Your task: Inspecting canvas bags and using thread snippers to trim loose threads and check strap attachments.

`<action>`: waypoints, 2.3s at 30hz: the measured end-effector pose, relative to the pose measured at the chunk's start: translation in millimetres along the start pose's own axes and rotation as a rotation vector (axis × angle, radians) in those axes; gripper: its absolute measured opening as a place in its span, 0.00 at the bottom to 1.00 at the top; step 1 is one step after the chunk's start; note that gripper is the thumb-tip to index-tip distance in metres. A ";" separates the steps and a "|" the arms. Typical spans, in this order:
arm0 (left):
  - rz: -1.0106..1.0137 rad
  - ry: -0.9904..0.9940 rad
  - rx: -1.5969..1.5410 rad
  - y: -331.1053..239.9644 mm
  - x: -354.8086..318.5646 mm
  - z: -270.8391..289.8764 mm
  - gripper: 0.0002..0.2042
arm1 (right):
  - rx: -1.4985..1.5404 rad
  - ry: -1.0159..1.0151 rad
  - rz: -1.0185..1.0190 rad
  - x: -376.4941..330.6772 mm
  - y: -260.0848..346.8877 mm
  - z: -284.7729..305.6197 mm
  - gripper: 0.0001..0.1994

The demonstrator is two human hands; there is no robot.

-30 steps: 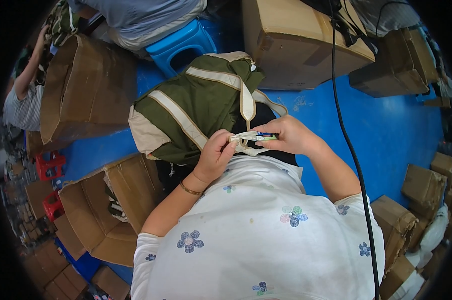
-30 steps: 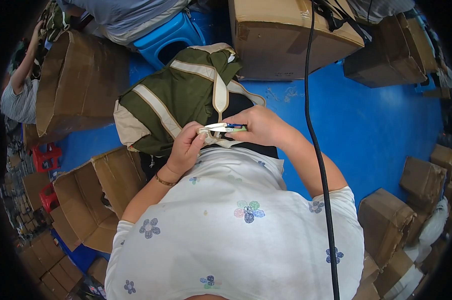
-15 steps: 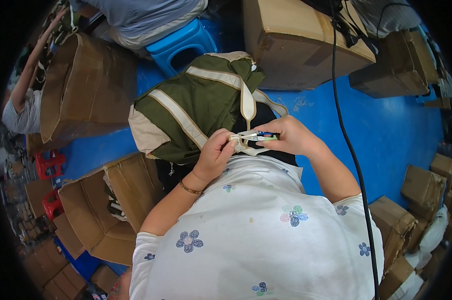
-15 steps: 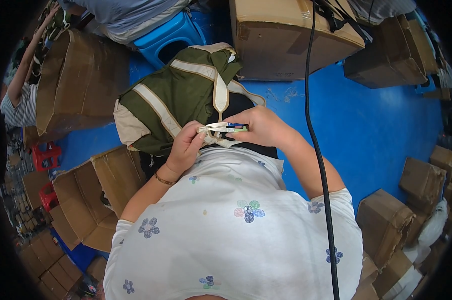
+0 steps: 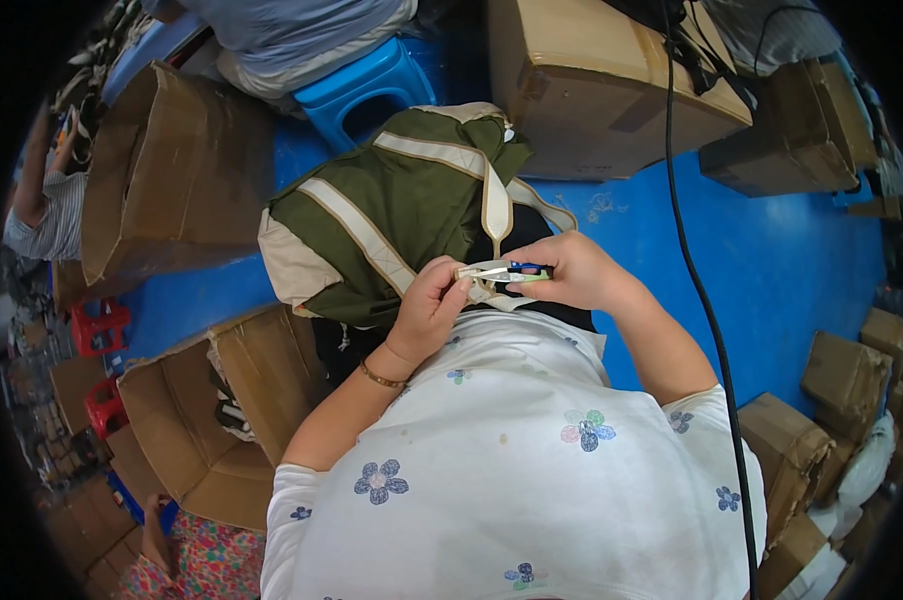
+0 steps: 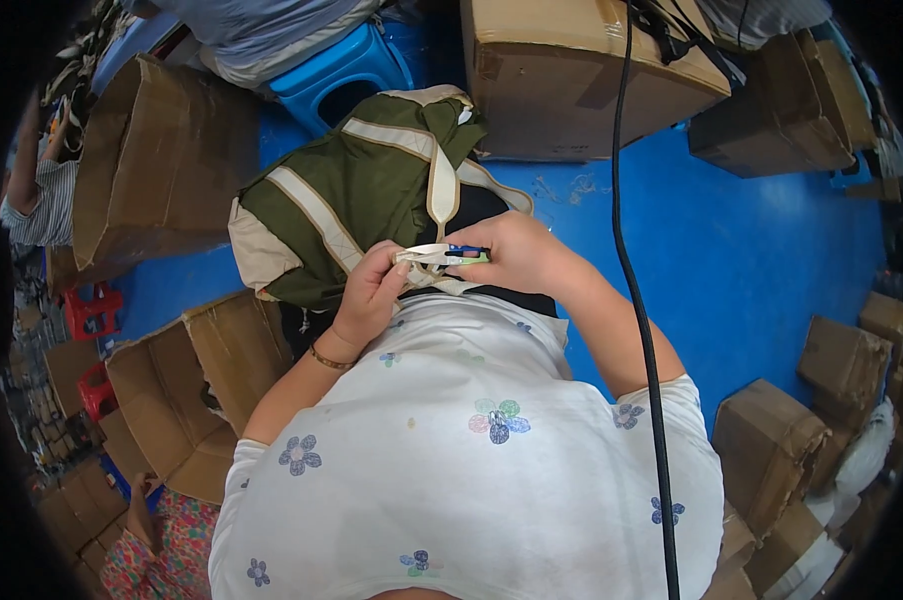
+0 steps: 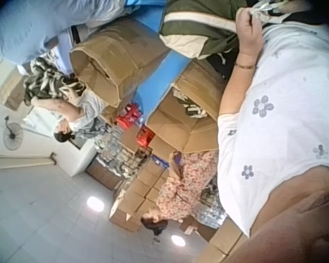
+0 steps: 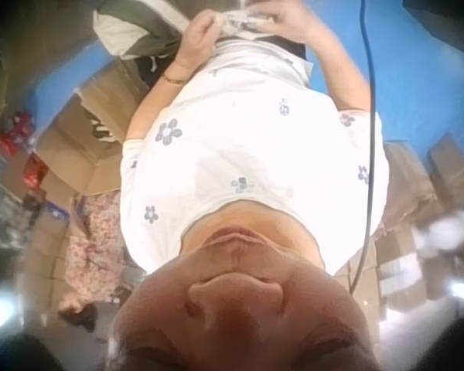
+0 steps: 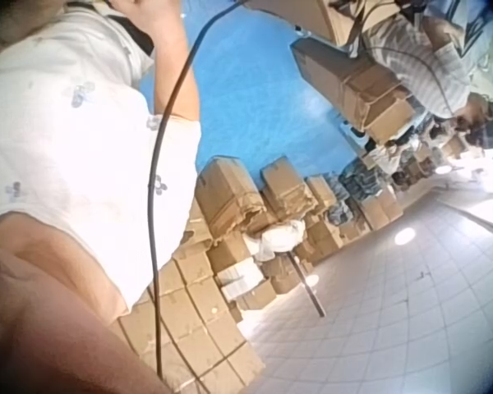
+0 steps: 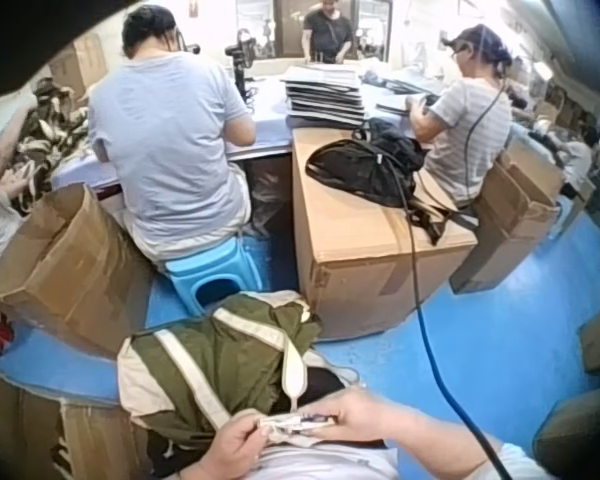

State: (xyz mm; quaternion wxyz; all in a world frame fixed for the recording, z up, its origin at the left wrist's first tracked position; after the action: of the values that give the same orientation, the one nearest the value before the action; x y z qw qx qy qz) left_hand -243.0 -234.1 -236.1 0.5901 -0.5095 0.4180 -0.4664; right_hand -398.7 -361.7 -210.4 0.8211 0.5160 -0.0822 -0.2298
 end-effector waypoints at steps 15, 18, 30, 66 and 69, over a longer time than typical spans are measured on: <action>0.618 -0.282 -0.728 16.7 -3.6 10.4 0.08 | 0.258 -0.040 0.013 29.5 5.0 -25.5 0.16; 0.554 -0.260 -0.763 20.4 -2.6 10.9 0.09 | 0.332 -0.018 -0.052 35.5 -11.2 -35.6 0.15; 0.351 -0.141 -0.297 10.8 -6.9 7.6 0.18 | 0.595 -0.141 -0.093 33.1 -30.3 -40.2 0.15; 0.286 -0.149 -0.163 8.9 -13.0 1.5 0.12 | -0.129 -0.123 0.028 -14.1 -9.0 -11.2 0.16; 0.271 -0.162 -0.100 12.4 -13.1 1.7 0.11 | -0.170 -0.095 -0.006 -15.4 -4.4 -8.6 0.17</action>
State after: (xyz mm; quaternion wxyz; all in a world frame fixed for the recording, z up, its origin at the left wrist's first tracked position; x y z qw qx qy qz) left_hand -242.6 -220.3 -247.9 0.6531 -0.5132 0.4567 -0.3185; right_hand -410.3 -349.3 -216.6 0.8564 0.4332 -0.0996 -0.2626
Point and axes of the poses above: each hand's wrist, its own x-axis towards the middle knuckle, its own z-axis out of the back of the hand, y = z × x, the point moved 3 cm from there along x, towards the middle knuckle, and after that the axes turned 4 degrees about -y, right-handed, at the moved point
